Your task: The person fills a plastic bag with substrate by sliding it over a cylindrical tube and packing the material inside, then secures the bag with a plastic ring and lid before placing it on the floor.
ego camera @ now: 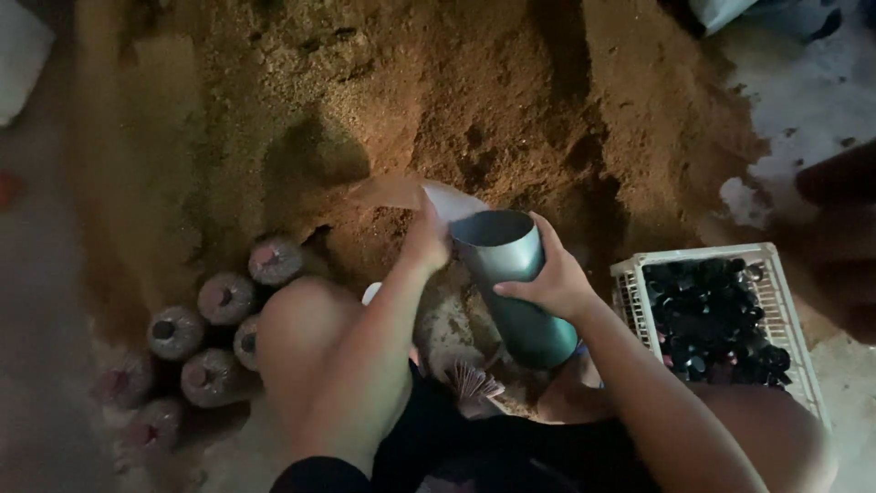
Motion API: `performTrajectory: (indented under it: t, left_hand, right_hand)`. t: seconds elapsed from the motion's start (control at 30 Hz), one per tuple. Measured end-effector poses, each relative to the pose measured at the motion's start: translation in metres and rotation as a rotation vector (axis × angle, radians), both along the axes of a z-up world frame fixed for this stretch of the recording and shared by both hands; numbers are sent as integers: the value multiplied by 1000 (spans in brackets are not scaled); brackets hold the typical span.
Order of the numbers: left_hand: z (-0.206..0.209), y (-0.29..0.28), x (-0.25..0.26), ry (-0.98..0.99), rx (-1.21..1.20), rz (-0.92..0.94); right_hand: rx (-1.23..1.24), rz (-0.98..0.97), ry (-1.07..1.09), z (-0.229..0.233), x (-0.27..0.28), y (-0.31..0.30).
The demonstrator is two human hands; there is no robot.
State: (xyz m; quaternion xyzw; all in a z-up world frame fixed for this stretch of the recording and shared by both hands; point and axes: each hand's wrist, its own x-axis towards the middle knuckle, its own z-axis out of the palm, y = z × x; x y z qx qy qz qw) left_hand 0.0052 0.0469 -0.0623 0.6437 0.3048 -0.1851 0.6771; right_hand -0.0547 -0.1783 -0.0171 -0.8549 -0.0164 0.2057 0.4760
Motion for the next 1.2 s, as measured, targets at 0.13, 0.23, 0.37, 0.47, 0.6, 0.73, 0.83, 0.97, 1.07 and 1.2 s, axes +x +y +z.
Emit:
performTrajectory:
  t: [0.13, 0.23, 0.37, 0.47, 0.6, 0.73, 0.83, 0.97, 1.07, 1.2]
  left_hand:
    - [24, 2, -27, -229, 456, -582]
    - [8, -2, -35, -180, 451, -612]
    - [-34, -1, -29, -165, 478, -600]
    - [-67, 4, -19, -148, 421, -543]
    - [-42, 1, -10, -171, 253, -493]
    - [-17, 5, -22, -143, 248, -559]
    - [21, -7, -27, -144, 192, -611]
    - [77, -35, -40, -281, 81, -565]
    - [54, -31, -34, -314, 94, -553]
    - [84, -23, -44, -421, 98, -543]
  right_hand:
    - [-89, 1, 14, -9, 10, 0]
    - [-130, 1, 23, -25, 10, 2]
    - [-232, 23, -67, -33, 8, 16]
    - [-277, 20, -82, -37, 10, 19]
    - [-210, -10, -62, -36, 13, 16]
    - [-220, 14, -93, -41, 9, 12]
    - [-193, -11, -112, -42, 10, 8]
    - [-105, -45, -139, -36, 4, 9]
    - [-50, 2, -205, -42, -1, 7]
    - [18, 10, -196, 3, -10, 1]
